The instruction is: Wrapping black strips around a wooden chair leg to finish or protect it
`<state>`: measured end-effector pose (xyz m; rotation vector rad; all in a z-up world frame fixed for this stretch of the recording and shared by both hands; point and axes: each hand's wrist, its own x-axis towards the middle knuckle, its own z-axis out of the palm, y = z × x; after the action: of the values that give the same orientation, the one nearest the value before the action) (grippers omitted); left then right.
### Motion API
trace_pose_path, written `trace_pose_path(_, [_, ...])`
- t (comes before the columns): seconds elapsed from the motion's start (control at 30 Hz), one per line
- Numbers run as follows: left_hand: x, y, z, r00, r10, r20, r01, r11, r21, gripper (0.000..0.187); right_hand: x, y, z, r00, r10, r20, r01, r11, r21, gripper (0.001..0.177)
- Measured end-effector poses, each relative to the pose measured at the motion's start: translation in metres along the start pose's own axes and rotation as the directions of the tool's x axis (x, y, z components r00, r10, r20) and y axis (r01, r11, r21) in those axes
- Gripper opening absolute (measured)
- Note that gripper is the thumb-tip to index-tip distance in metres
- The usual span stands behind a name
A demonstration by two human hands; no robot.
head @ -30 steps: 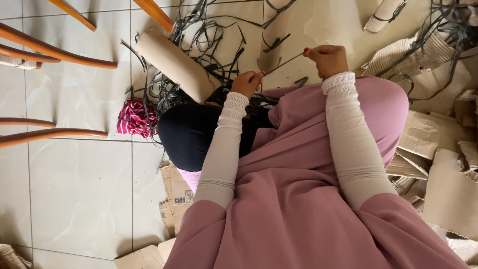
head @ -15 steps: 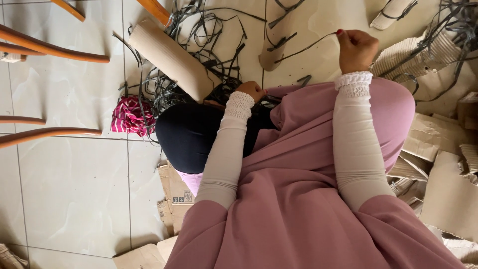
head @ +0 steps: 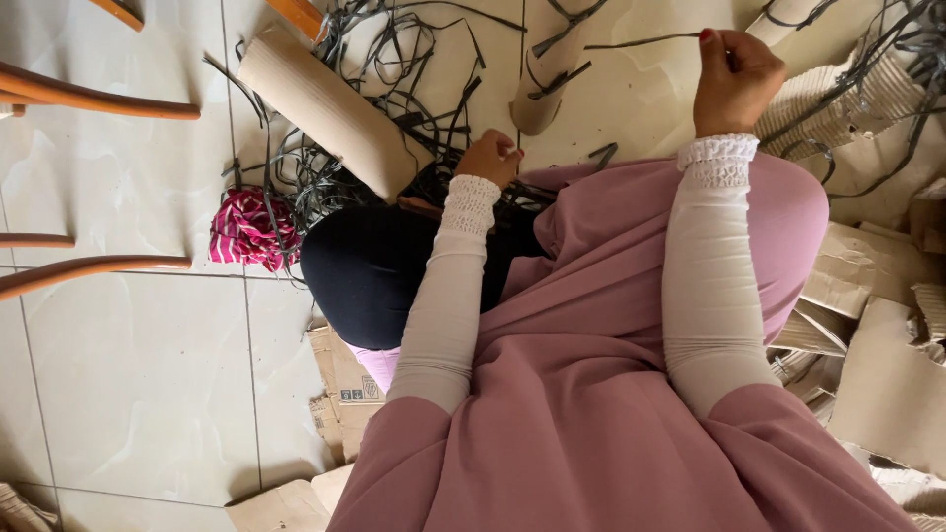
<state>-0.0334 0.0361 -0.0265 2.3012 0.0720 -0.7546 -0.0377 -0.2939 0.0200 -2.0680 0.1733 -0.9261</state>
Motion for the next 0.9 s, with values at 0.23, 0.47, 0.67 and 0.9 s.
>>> trace_pose_path(0.23, [0.015, -0.001, -0.005, 0.932, 0.121, -0.341, -0.201, 0.957, -0.211, 0.029, 0.003, 0.009, 0.039, 0.939, 0.298, 0.173, -0.311, 0.949, 0.056, 0.05])
trace_pose_path(0.47, [0.024, 0.0, -0.007, 0.906, -0.027, -0.422, -0.182, 0.875, -0.448, 0.035, 0.017, -0.046, 0.069, 0.459, 0.796, 0.394, -0.882, 0.46, 0.1, 0.009])
trace_pose_path(0.67, [0.035, -0.001, -0.006, 0.893, -0.067, -0.444, -0.221, 0.795, -0.565, 0.036, 0.018, -0.049, 0.085, 0.366, 0.783, 0.503, -0.926, 0.362, 0.11, 0.015])
trace_pose_path(0.9, [0.061, -0.016, 0.019, 0.928, 0.168, -0.333, -0.293, 0.88, -0.373, 0.057, 0.011, -0.035, 0.102, 0.265, 0.791, 0.552, -0.953, 0.302, 0.024, 0.029])
